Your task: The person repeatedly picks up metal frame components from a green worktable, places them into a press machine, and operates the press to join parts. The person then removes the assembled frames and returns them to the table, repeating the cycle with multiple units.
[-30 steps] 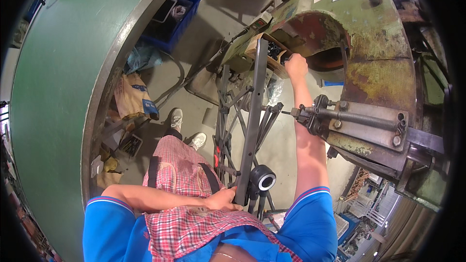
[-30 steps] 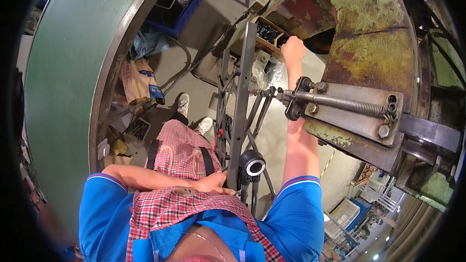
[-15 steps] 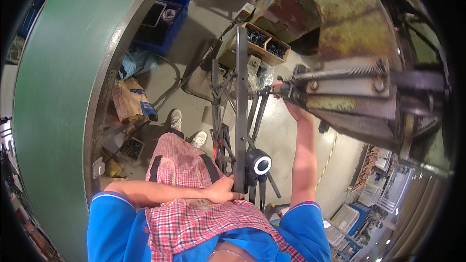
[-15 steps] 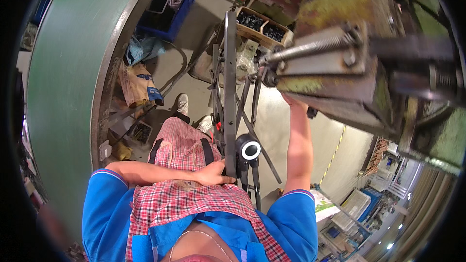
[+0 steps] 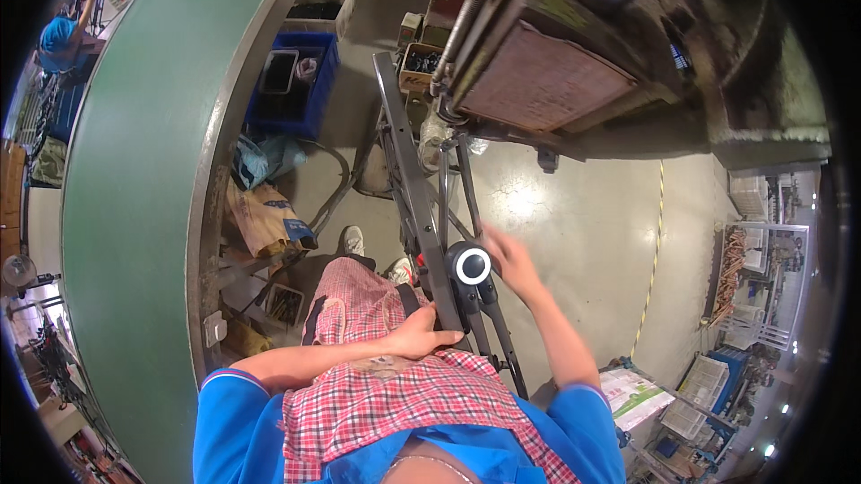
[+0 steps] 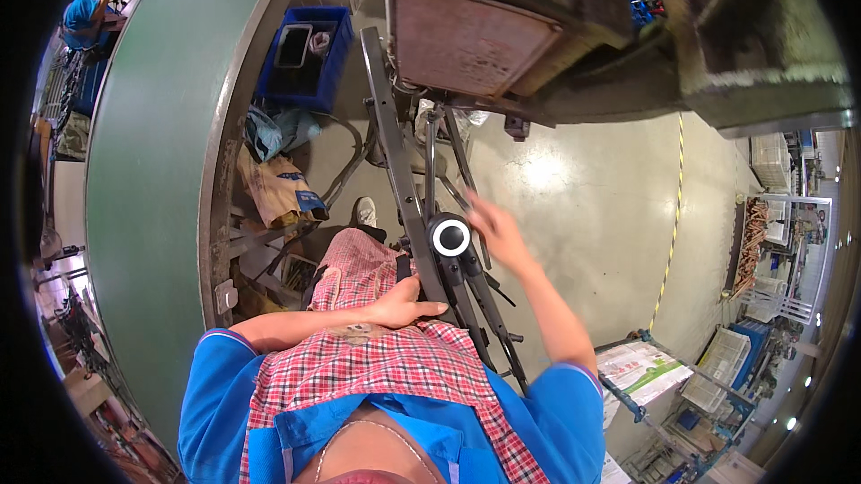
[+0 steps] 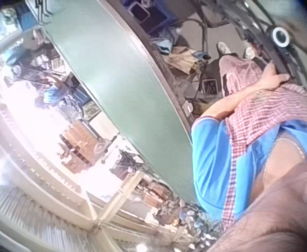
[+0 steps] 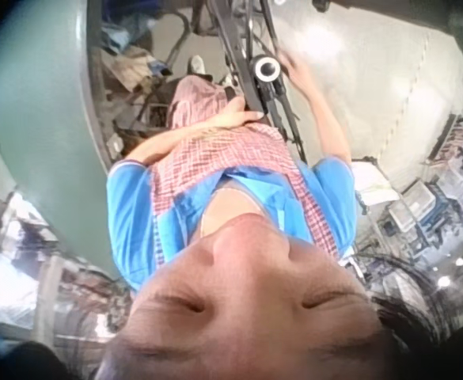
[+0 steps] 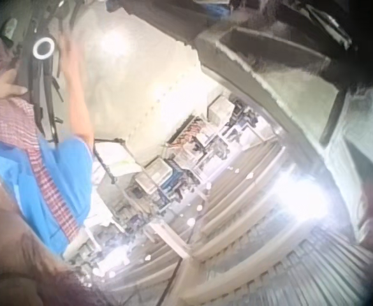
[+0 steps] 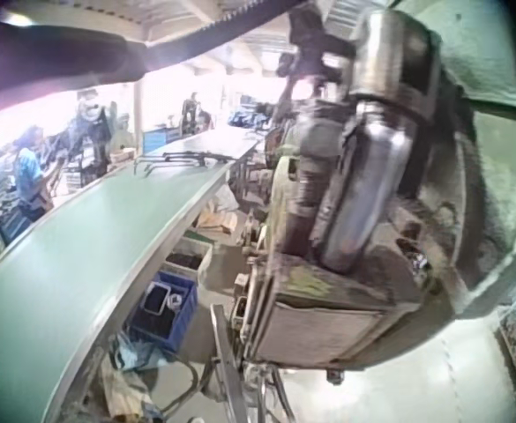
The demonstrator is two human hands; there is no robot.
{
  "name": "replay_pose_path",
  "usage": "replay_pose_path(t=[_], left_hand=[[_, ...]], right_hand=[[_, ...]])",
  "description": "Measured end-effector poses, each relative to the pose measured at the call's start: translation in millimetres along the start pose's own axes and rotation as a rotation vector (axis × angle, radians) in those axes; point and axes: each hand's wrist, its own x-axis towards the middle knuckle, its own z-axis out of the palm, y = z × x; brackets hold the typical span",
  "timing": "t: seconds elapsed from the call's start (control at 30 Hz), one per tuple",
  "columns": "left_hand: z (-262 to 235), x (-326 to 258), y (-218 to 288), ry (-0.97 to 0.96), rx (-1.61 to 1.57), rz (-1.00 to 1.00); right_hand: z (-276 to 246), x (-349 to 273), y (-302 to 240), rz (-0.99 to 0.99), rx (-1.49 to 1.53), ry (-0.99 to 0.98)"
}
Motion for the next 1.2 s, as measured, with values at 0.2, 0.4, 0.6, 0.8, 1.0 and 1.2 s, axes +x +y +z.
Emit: replay_pose_path(t=[0.2,0.4,0.6,0.8,1.0,1.2], left_hand=[[-15.1,6.0,30.8,-0.212,0.460,-0.125],[-125.8,47.6,187.6,0.368,1.522,0.426],[-176.3,121.6,238.1,-0.155,1.920,0.285],[-190.9,153.1,239.7,-0.225,1.656,0.367],[-197.8,162.7,234.6,-0.250,1.628,0.762],[-194.3,161.3,237.3,-0.206,1.781,1.019]], right_hand=[[-2.7,-145.5,15.1,0.549,0.701,-0.429],[-4.5,-142.3,2.6,0.478,0.414,-0.322],[-12.8,-150.5,1.3,0.465,0.324,-0.292],[-37.8,-159.7,12.2,0.607,0.274,-0.303],[-49.3,-147.1,-3.1,0.723,0.395,-0.340],[-58.6,-142.2,-7.9,0.871,0.387,-0.343]])
